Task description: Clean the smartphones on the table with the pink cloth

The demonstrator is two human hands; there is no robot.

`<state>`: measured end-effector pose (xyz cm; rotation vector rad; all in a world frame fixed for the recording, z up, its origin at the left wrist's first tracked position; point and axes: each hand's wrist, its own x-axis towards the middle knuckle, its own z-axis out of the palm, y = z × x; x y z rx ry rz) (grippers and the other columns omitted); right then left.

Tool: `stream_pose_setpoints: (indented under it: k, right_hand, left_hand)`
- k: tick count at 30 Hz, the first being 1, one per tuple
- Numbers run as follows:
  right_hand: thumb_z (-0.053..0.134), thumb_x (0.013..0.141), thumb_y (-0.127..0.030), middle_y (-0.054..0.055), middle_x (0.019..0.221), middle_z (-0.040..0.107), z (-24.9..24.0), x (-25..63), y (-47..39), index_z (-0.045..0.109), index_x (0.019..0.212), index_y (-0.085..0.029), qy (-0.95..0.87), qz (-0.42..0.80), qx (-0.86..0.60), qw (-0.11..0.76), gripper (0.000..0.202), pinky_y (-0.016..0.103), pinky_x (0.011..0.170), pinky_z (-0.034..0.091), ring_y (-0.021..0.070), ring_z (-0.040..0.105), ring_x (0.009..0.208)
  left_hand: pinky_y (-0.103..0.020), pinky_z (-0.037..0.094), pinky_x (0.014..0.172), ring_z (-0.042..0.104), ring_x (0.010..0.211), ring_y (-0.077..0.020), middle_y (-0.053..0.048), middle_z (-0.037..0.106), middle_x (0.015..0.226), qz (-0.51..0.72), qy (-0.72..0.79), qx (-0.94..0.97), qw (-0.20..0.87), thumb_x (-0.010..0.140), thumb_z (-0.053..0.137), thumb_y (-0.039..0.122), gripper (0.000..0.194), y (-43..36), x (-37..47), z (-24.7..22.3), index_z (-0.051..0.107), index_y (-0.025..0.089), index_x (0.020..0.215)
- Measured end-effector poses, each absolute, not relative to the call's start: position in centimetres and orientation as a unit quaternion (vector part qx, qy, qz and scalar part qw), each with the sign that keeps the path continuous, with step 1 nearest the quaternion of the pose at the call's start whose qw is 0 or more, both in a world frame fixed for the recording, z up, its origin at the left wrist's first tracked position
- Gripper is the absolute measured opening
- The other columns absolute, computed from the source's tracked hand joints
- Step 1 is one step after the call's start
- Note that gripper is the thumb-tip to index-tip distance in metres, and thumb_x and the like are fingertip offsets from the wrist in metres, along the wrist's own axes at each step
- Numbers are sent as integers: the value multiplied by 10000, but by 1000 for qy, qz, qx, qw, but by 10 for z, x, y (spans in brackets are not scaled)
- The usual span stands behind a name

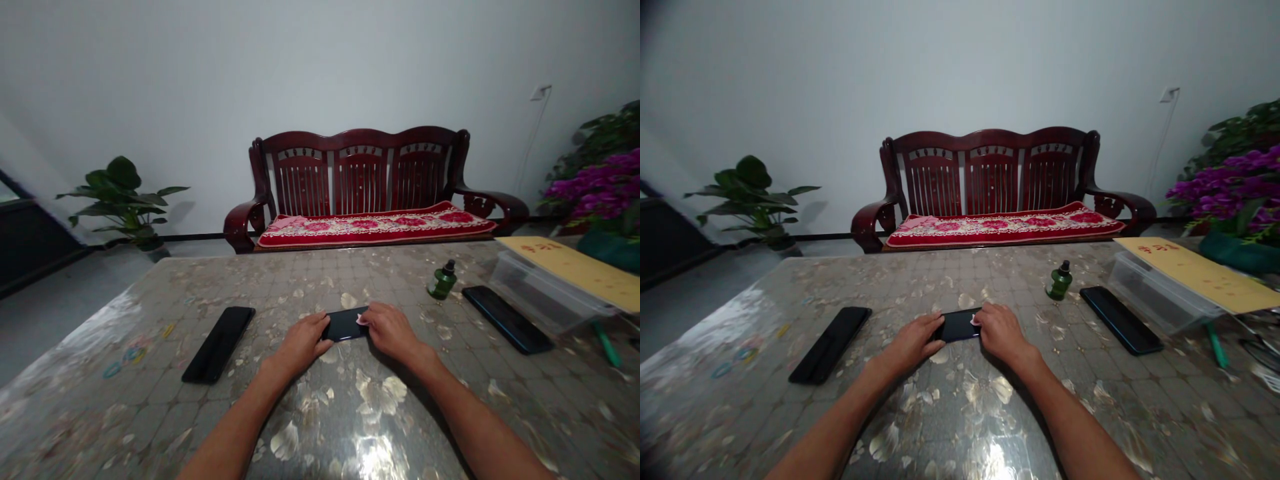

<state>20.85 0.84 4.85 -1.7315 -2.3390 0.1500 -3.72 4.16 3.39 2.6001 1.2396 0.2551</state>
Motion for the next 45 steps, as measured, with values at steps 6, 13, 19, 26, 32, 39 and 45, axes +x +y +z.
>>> stream_pose_setpoints:
  k: [6, 13, 19, 26, 32, 39, 45]
  right_hand:
    - [500, 902, -117, 68, 975, 685, 47, 204, 9, 755, 1000, -222, -795, 41, -596, 105, 293, 291, 831, 390, 208, 615, 967]
    - [470, 974, -150, 83, 1014, 669, 35, 197, 16, 732, 1113, -226, -794, 10, -592, 140, 306, 303, 845, 391, 210, 582, 971]
    - [483, 987, -163, 72, 1003, 671, 35, 192, 16, 740, 1092, -248, -824, 15, -549, 140, 290, 315, 856, 380, 209, 568, 986]
    - [461, 982, -146, 97, 1067, 674, 37, 196, 23, 732, 1155, -252, -780, 3, -614, 123, 338, 326, 871, 388, 229, 564, 1020]
    - [464, 989, -170, 80, 1055, 675, 33, 184, 23, 729, 1147, -263, -814, 11, -566, 132, 322, 321, 859, 385, 222, 563, 1013]
    - [468, 954, -113, 97, 1043, 674, 38, 197, 22, 740, 1131, -229, -775, 0, -620, 121, 345, 322, 852, 377, 231, 566, 998]
    - [485, 972, -159, 68, 1030, 673, 38, 185, 13, 727, 1130, -248, -831, 11, -542, 124, 302, 312, 862, 372, 218, 563, 1000]
  left_hand:
    - [-465, 428, 1117, 555, 1311, -325, -169, 567, 1435, 103, 425, 889, 137, 854, 692, 244, 468, 41, -37, 33, 607, 175, 1309]
    - [-465, 410, 1132, 533, 1335, -330, -194, 546, 1449, 92, 429, 887, 141, 860, 698, 250, 493, 40, -37, 35, 598, 144, 1330]
    - [-472, 410, 1131, 524, 1345, -314, -183, 541, 1457, 107, 419, 890, 146, 877, 678, 250, 475, 42, -39, 31, 594, 164, 1336]
    - [-470, 393, 1144, 518, 1350, -316, -181, 532, 1466, 102, 422, 889, 149, 876, 676, 249, 481, 43, -39, 31, 594, 163, 1342]
    - [-460, 403, 1138, 527, 1342, -315, -178, 544, 1456, 93, 420, 892, 140, 867, 688, 239, 490, 42, -38, 34, 594, 162, 1342]
    - [-453, 405, 1138, 528, 1340, -322, -193, 533, 1462, 76, 422, 895, 122, 873, 698, 240, 493, 41, -35, 37, 588, 136, 1342]
    - [-451, 405, 1139, 519, 1349, -317, -196, 528, 1466, 79, 420, 896, 120, 878, 685, 222, 492, 40, -36, 35, 577, 126, 1349]
